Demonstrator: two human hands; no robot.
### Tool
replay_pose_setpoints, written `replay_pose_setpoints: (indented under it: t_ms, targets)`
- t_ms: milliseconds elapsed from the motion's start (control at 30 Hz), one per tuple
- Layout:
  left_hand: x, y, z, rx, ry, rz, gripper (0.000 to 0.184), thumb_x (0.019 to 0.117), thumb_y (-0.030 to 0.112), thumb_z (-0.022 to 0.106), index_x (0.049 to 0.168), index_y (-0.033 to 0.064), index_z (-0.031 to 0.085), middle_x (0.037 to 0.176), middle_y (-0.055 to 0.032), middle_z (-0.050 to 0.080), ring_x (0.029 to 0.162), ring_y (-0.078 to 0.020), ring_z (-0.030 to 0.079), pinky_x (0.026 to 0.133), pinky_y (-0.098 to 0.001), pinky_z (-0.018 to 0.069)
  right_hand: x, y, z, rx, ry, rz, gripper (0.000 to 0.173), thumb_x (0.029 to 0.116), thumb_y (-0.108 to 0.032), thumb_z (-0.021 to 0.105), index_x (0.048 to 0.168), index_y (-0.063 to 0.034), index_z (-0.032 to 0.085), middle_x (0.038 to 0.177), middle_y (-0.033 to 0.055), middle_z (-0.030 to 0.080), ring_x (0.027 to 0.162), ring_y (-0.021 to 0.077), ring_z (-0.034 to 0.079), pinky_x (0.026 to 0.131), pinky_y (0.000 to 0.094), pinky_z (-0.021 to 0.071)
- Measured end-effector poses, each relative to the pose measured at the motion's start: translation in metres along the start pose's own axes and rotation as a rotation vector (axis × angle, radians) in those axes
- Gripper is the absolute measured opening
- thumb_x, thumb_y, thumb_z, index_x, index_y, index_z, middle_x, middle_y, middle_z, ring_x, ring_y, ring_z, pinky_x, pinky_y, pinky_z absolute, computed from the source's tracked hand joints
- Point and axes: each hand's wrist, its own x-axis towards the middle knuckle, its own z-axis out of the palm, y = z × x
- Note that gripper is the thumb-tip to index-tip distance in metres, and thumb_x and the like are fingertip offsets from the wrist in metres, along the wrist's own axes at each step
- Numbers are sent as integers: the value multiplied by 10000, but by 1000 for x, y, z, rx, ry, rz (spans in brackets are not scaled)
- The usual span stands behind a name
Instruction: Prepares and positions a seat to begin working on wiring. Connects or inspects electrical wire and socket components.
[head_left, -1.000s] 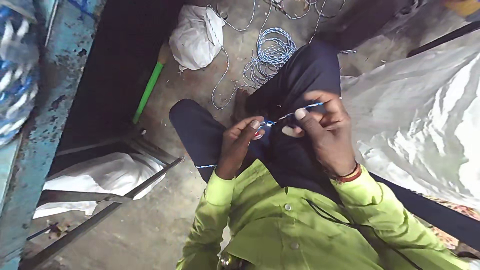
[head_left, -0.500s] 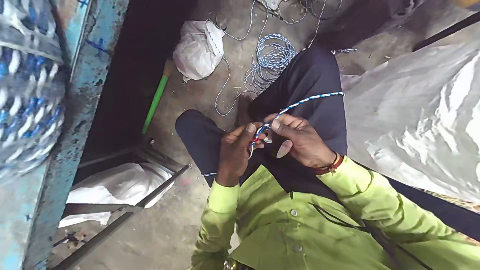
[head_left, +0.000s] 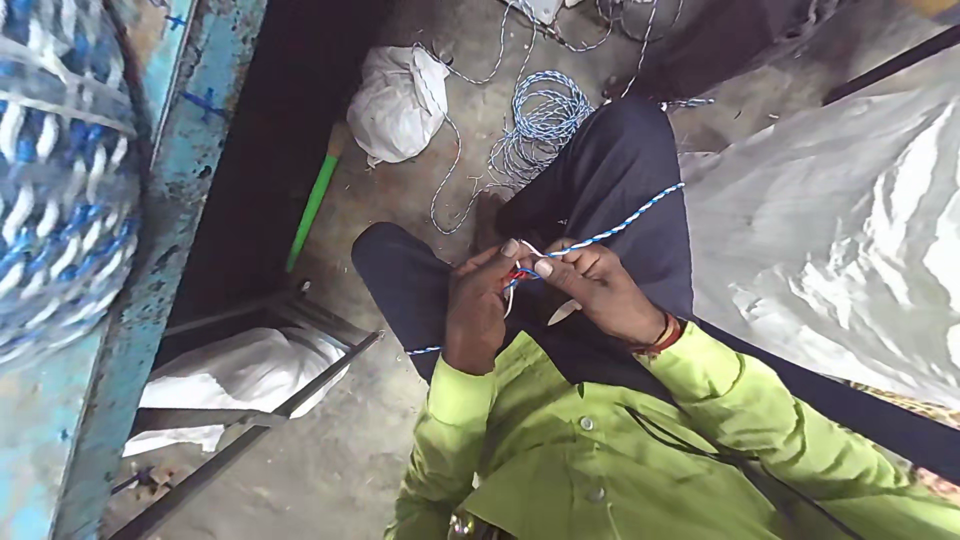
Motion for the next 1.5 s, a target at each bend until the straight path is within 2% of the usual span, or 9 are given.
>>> replay_pose_setpoints:
  t_ms: [133, 333, 567, 767, 900, 1200, 1333, 1400, 1500]
  targets:
    - [8, 1, -4, -40, -44, -115, 171, 1016, 145, 596, 962, 74, 743, 861, -23, 722, 796, -105, 684, 818, -293, 587, -7, 3, -9, -111, -11, 34, 98, 993, -136, 644, 931, -68, 677, 650, -52, 556, 518, 10, 460, 475, 161, 395]
    - [11, 7, -10, -7, -101, -67, 238, 1043, 163, 548, 947, 77, 749, 884, -22, 721, 759, -67, 669, 697, -215, 571, -23, 2, 6, 146, 24, 281, 136, 1015, -114, 599, 885, -93, 632, 633, -45, 532, 510, 9, 461, 477, 156, 402]
    - [9, -3, -13, -16, 2, 101, 175, 1020, 142, 604, 993, 67, 760, 924, -46, 757, 840, -116, 715, 803, -291, 599, -34, 12, 27, 398, 103, 431, 140, 1032, -147, 595, 930, -85, 669, 682, -52, 577, 493, 0, 445, 467, 161, 400]
    - [3, 20, -38, 140, -96, 247, 288, 1071, 126, 487, 1233, 30, 704, 1088, -51, 743, 988, -110, 697, 902, -275, 574, -29, 8, 20, 216, 262, 281, 300, 1107, -269, 431, 1077, -92, 670, 734, -26, 599, 610, 46, 550, 588, 207, 502]
    - [0, 17, -49, 235, -146, 238, 317, 1071, 131, 481, 1306, 40, 674, 1181, -53, 717, 1055, -115, 671, 937, -279, 551, -27, -7, 12, 176, 146, 77, 279, 1051, -89, 483, 1288, -51, 624, 1000, 54, 687, 900, 146, 674, 851, 331, 593]
    - [-5, -4, -45, 197, -140, 159, 243, 996, 41, 595, 1187, 21, 744, 1113, -65, 752, 971, -111, 705, 873, -288, 586, -20, -12, 9, -66, 108, -23, 397, 984, 8, 601, 1368, -33, 506, 1005, 49, 726, 908, 141, 718, 825, 287, 615]
    - [-8, -13, -41, 292, -79, 173, 379, 942, 15, 689, 1320, 47, 670, 1086, -77, 758, 923, -127, 730, 839, -301, 610, -22, -8, 11, -104, 89, -6, 417, 981, 0, 612, 1381, -31, 496, 1013, 53, 731, 903, 151, 721, 819, 300, 620]
    - [-8, -16, -40, 380, -54, 272, 469, 923, 6, 720, 1377, 72, 628, 1069, -67, 758, 883, -120, 732, 802, -288, 618, -21, -6, 12, -143, 92, -10, 422, 982, -10, 618, 1385, -31, 494, 995, 46, 729, 883, 139, 718, 804, 291, 620]
    - [-9, -24, -38, 561, -7, 516, 314, 952, 25, 701, 1266, 33, 698, 1101, -65, 760, 914, -118, 741, 814, -280, 628, -21, -3, 13, -186, 116, 9, 431, 981, -28, 633, 1389, -54, 498, 978, 34, 731, 847, 120, 714, 750, 263, 611]
